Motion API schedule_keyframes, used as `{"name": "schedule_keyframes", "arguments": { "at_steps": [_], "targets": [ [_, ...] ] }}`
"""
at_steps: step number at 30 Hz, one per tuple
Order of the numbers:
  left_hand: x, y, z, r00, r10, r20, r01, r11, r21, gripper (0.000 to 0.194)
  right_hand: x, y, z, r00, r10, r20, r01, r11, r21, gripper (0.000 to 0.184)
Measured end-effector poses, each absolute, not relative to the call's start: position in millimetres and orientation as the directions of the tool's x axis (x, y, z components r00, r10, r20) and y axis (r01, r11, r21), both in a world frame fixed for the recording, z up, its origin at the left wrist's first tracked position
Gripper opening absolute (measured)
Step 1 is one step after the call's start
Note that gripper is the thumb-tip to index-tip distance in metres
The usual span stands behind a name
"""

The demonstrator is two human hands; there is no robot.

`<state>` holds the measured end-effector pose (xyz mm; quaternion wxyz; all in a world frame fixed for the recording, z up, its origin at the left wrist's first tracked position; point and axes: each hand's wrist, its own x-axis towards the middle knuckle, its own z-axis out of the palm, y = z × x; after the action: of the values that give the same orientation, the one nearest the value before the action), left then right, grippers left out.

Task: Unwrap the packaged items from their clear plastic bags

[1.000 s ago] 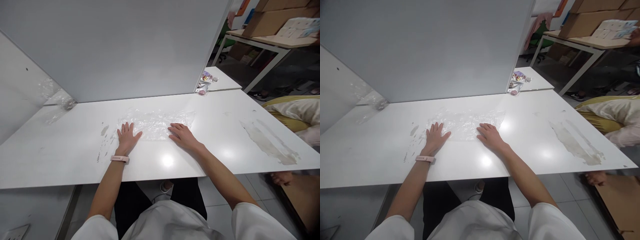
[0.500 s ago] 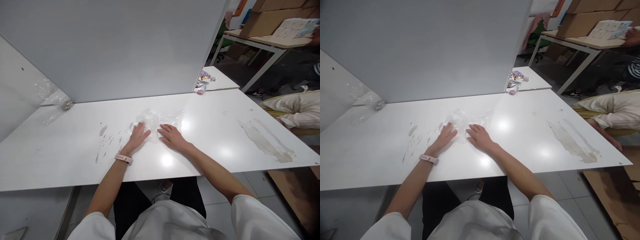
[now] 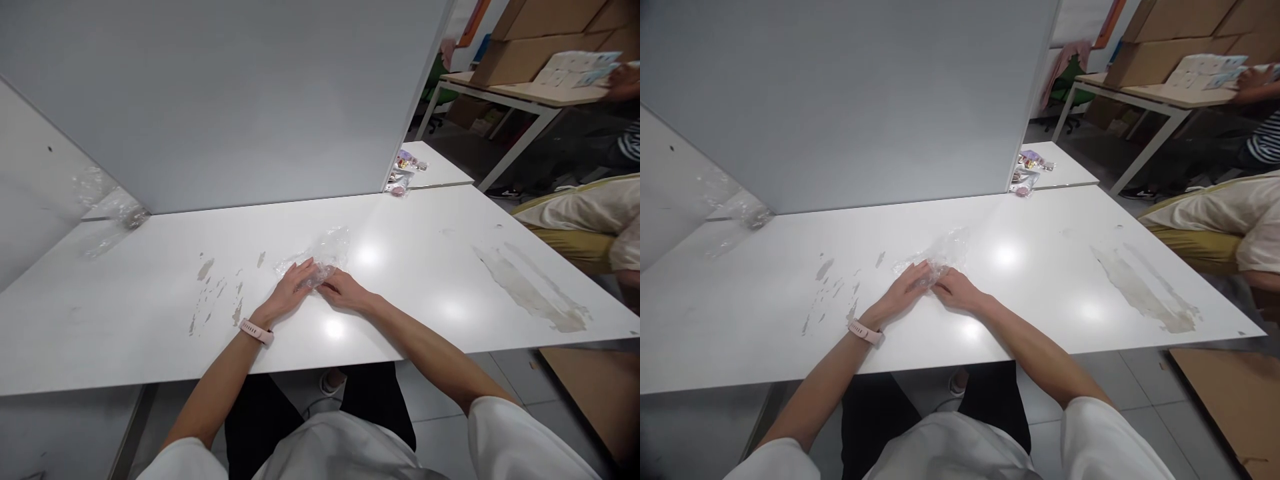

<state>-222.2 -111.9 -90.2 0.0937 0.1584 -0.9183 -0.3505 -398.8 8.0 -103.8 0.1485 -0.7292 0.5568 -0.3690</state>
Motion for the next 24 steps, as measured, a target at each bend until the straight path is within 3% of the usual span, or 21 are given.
{"name": "schedule_keyframes", "arguments": {
  "at_steps": [14,19,24],
  "targets": [
    [-222.9,-113.9,-98.2,-0.884,-0.423,0.199,-0.104,0.593,0.799,0.053,-395.7,13.3,-105.8,0.102,-0.94,0.325,-0.685,-0.303,-0.662,0.021],
    [-223.1,-108.0,-89.6,-0.832,-0.518,0.196,-0.09,0.475,0.875,0.039,-388.4,15.5,-106.5,0.027,-0.899,0.437,-0.619,-0.358,-0.699,0.017],
    [-222.7,-111.1,-89.1,-0.739,-0.621,0.262,-0.028,0.416,0.909,0.034,-384.8,17.6,-96.7,-0.158,-0.738,0.657,-0.665,-0.413,-0.623,0.016]
  ]
}}
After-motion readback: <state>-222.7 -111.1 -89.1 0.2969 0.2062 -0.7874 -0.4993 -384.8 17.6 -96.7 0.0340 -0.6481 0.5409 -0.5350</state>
